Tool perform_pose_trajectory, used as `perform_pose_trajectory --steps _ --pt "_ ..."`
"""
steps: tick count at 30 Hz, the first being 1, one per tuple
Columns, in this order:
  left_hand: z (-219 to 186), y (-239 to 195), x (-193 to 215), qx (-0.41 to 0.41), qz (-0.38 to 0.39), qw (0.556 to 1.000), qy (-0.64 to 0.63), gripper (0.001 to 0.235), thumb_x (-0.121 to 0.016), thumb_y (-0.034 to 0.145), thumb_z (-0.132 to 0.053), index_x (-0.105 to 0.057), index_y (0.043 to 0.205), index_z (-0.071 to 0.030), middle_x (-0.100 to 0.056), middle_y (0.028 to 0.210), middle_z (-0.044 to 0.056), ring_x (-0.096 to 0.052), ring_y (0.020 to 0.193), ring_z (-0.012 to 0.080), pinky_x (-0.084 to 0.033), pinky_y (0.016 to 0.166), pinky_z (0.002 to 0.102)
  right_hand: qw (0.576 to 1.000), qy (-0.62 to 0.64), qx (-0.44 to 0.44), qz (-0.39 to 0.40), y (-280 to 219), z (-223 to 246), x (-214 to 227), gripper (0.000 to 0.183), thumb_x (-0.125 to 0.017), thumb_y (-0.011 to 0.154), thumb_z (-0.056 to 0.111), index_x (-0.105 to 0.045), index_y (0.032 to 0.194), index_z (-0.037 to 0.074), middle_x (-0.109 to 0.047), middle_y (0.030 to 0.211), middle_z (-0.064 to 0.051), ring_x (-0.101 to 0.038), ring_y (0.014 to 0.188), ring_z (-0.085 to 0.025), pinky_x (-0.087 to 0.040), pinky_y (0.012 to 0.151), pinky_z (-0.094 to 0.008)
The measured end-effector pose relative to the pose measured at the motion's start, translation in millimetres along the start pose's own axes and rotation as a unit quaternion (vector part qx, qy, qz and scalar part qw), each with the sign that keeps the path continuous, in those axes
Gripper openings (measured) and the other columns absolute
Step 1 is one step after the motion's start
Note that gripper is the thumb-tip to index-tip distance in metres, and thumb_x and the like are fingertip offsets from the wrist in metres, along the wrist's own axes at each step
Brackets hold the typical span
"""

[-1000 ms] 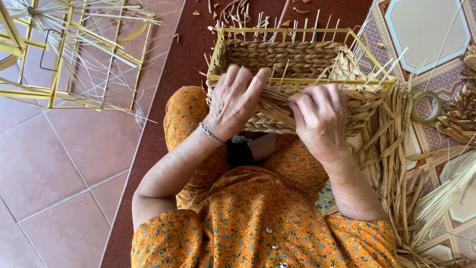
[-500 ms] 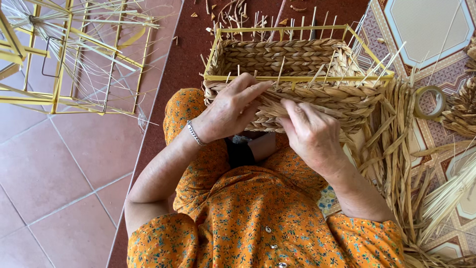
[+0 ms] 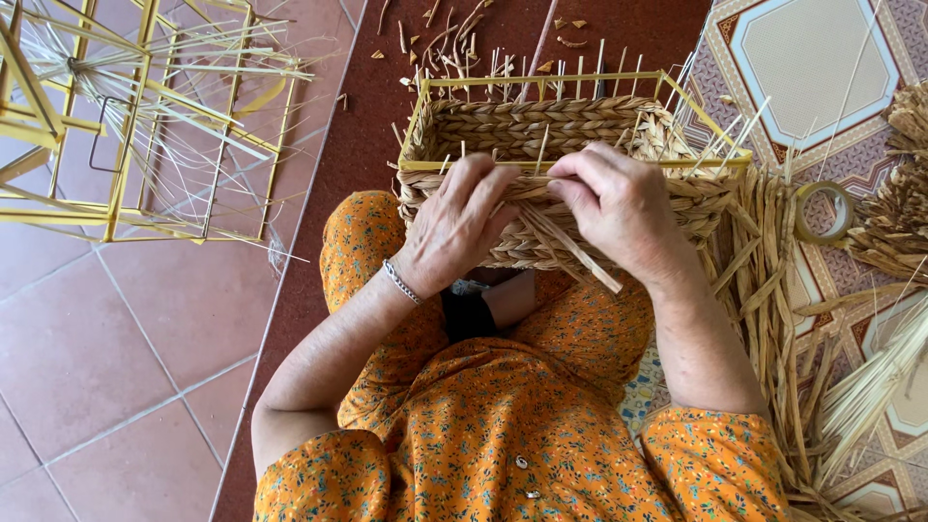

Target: The person weaves a rectangular basket by hand, interlacing dried palm leaves through a metal frame. They occasionally use pliers to trim excess material and continue weaving around the frame's edges.

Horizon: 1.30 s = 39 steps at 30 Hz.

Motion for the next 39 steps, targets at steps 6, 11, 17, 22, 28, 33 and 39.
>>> perform_pose_trajectory --steps 6,11,17,22,28,33,39 --pt "-2 -18 -8 -0.125 0.031 0.986 0.109 0.036 -0.074 0.087 -0.006 -0.061 0.121 -0.001 -0.053 0.133 0.013 -0.063 0.110 0.0261 -0.058 0.088 0.037 0.985 -0.136 0.059 -0.084 -17 0 -20 0.031 -0.077 0.103 0.033 -0.064 0.092 0.007 -0.068 0.075 -0.004 -0.064 0.059 -0.011 -0.052 0.048 -0.023" --pt "9 -15 -15 -0.099 0.027 0.993 0.063 0.021 -0.067 0.095 -0.003 -0.055 0.112 -0.003 -0.061 0.117 0.015 -0.068 0.098 0.0269 -0.059 0.077 0.036 0.979 -0.182 0.020 -0.086 -25 -11 -44 0.038 -0.072 0.106 0.035 -0.056 0.080 0.012 -0.058 0.057 0.001 -0.055 0.044 -0.009 -0.042 0.036 -0.025" --pt "22 15 -27 0.021 0.057 0.997 0.042 0.013 -0.064 0.101 -0.007 -0.051 0.104 -0.007 -0.061 0.087 0.008 -0.065 0.070 0.0224 -0.051 0.056 0.036 0.996 -0.052 -0.057 -0.036 -56 -14 -44 0.039 -0.062 0.112 0.033 -0.060 0.082 0.009 -0.055 0.055 0.001 -0.052 0.043 -0.006 -0.038 0.035 -0.025" --pt "8 21 -20 -0.002 0.014 0.995 0.097 0.037 -0.065 0.094 -0.009 -0.049 0.126 -0.002 -0.059 0.086 0.009 -0.062 0.065 0.0220 -0.049 0.050 0.034 0.983 -0.133 -0.057 -0.113 -59 -6 -5 0.040 -0.065 0.112 0.040 -0.067 0.086 0.009 -0.062 0.067 -0.004 -0.057 0.052 -0.015 -0.045 0.043 -0.031" --pt "15 21 -50 0.030 0.139 0.974 0.175 0.029 -0.060 0.099 -0.001 -0.050 0.127 -0.004 -0.060 0.074 0.005 -0.059 0.051 0.0167 -0.047 0.041 0.036 0.992 -0.078 0.015 -0.102 -65 32 -12 0.043 -0.071 0.095 0.043 -0.062 0.106 0.003 -0.064 0.079 -0.008 -0.061 0.068 -0.018 -0.053 0.057 -0.034" --pt "13 23 -40 -0.005 0.029 0.997 -0.072 0.021 -0.066 0.102 -0.002 -0.060 0.122 -0.006 -0.069 0.092 0.008 -0.069 0.064 0.0185 -0.055 0.055 0.031 0.979 -0.186 0.036 -0.069 -64 33 -43 0.029 -0.074 0.099 0.004 -0.057 0.123 0.003 -0.060 0.076 -0.005 -0.061 0.071 -0.020 -0.058 0.062 -0.035" --pt "2 12 -14 -0.040 0.089 0.989 -0.112 0.056 -0.063 0.086 0.009 -0.058 0.141 -0.003 -0.062 0.130 0.018 -0.070 0.109 0.0331 -0.062 0.089 0.040 0.997 0.036 -0.050 -0.037 -63 26 -27 0.029 -0.070 0.092 -0.009 -0.058 0.118 -0.003 -0.063 0.092 -0.014 -0.067 0.074 -0.018 -0.061 0.059 -0.028"
Point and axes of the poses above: each hand's wrist, its own y-axis towards the middle knuckle, its own x-axis out of the back of the hand, z = x × y, the point moved 5 cm from there along y, towards the middle knuckle
